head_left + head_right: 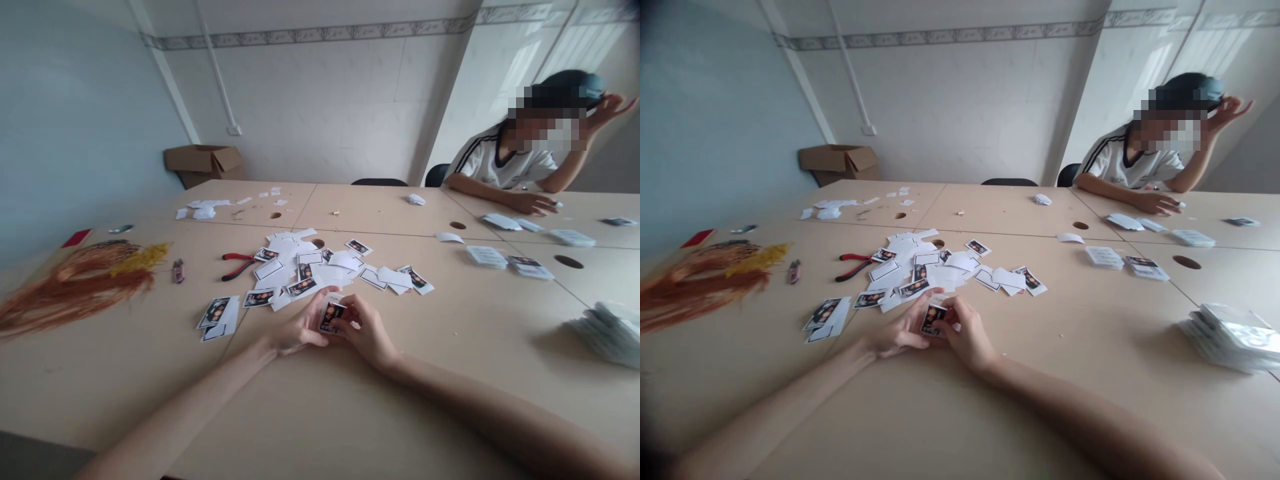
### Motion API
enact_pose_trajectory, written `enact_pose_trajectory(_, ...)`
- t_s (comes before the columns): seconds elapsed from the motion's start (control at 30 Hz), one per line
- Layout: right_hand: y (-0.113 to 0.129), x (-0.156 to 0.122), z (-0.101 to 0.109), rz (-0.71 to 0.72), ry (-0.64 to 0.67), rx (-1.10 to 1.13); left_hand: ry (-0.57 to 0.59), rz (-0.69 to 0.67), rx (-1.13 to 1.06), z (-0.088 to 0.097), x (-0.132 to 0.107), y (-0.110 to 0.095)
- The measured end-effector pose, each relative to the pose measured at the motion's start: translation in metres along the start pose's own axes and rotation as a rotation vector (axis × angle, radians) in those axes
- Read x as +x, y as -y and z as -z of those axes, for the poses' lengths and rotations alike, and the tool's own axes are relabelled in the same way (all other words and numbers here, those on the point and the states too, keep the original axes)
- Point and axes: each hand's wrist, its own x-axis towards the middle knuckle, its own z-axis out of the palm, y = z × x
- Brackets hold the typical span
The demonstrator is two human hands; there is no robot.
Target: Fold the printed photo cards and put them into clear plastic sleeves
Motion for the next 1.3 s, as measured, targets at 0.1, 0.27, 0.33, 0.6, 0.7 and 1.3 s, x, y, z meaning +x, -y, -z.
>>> enact_pose_trajectory(0.1, 0.0006, -0.0002, -0.0001, 0.001, -0.003, -0.011, 0.004, -0.002, -0.001, 0.0001, 0.0004, -0.0005)
enact_pose_trajectory(0.27, -0.0001, -0.0009, -0.0004, 0.010, -0.010, -0.047, 0.012, 0.000, -0.010, -0.0015, 0.0009, -0.0020)
enact_pose_trajectory(0.33, -0.0001, -0.0012, -0.0004, 0.017, -0.016, -0.064, 0.012, 0.003, -0.007, -0.0019, 0.0010, -0.0025)
enact_pose_trajectory(0.6, 0.0024, -0.0019, -0.0004, 0.035, -0.022, -0.089, 0.022, 0.014, -0.012, -0.0004, 0.0016, -0.0013)
enact_pose_trajectory(0.7, 0.0024, -0.0023, -0.0005, 0.017, -0.022, -0.080, 0.021, 0.011, -0.012, -0.0003, 0.0010, -0.0011)
enact_pose_trajectory(1.3, 0.0001, -0.0028, -0.0006, 0.021, -0.009, -0.053, 0.022, 0.010, -0.025, 0.0029, 0.0006, 0.0021)
